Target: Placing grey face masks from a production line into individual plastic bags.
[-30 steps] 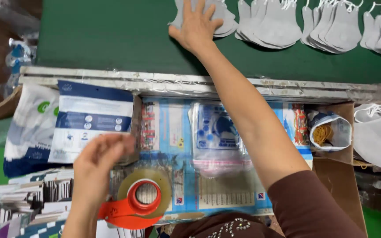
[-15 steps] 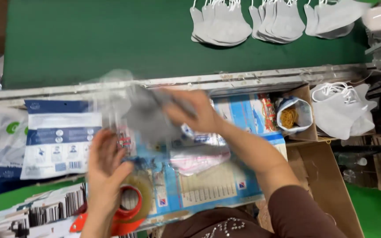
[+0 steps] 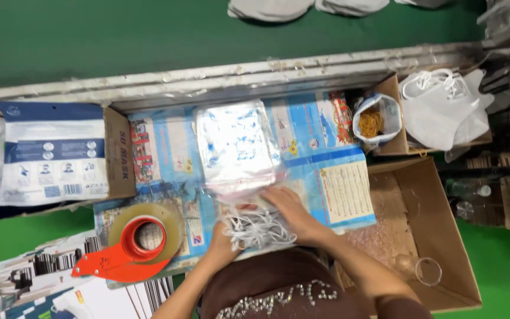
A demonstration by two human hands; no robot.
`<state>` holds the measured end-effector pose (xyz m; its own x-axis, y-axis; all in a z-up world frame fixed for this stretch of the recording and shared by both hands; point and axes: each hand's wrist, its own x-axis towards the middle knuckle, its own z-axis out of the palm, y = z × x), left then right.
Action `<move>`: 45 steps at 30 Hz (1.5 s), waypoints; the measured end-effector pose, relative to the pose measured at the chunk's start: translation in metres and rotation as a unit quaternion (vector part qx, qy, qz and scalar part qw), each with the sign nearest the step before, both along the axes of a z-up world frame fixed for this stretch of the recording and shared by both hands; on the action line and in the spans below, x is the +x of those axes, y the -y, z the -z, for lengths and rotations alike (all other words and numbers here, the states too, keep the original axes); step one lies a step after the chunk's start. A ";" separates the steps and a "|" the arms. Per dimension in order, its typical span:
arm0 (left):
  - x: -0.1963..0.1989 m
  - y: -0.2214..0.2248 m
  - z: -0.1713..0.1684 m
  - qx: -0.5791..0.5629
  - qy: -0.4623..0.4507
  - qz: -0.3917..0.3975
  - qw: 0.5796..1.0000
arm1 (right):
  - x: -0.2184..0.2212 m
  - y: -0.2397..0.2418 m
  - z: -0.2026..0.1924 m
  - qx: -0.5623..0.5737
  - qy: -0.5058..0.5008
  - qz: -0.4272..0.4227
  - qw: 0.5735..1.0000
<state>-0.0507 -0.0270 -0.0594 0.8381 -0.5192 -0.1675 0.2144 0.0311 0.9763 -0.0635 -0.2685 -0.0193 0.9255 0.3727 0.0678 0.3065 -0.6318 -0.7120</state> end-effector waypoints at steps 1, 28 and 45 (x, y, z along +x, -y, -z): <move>-0.006 -0.004 0.013 0.002 -0.005 0.002 1.000 | -0.011 0.001 0.021 0.002 -0.005 0.002 1.000; -0.004 0.015 -0.012 0.115 0.295 0.062 0.947 | -0.028 0.012 0.028 0.055 0.022 0.040 0.997; -0.005 0.025 -0.038 0.175 0.474 0.175 0.845 | -0.034 0.014 0.035 0.062 -0.022 0.063 0.996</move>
<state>-0.0559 -0.0522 -0.0216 0.4871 -0.8207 0.2986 -0.7324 -0.1976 0.6516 -0.0978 -0.2828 -0.0545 0.9676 0.2440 0.0651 0.1974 -0.5703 -0.7974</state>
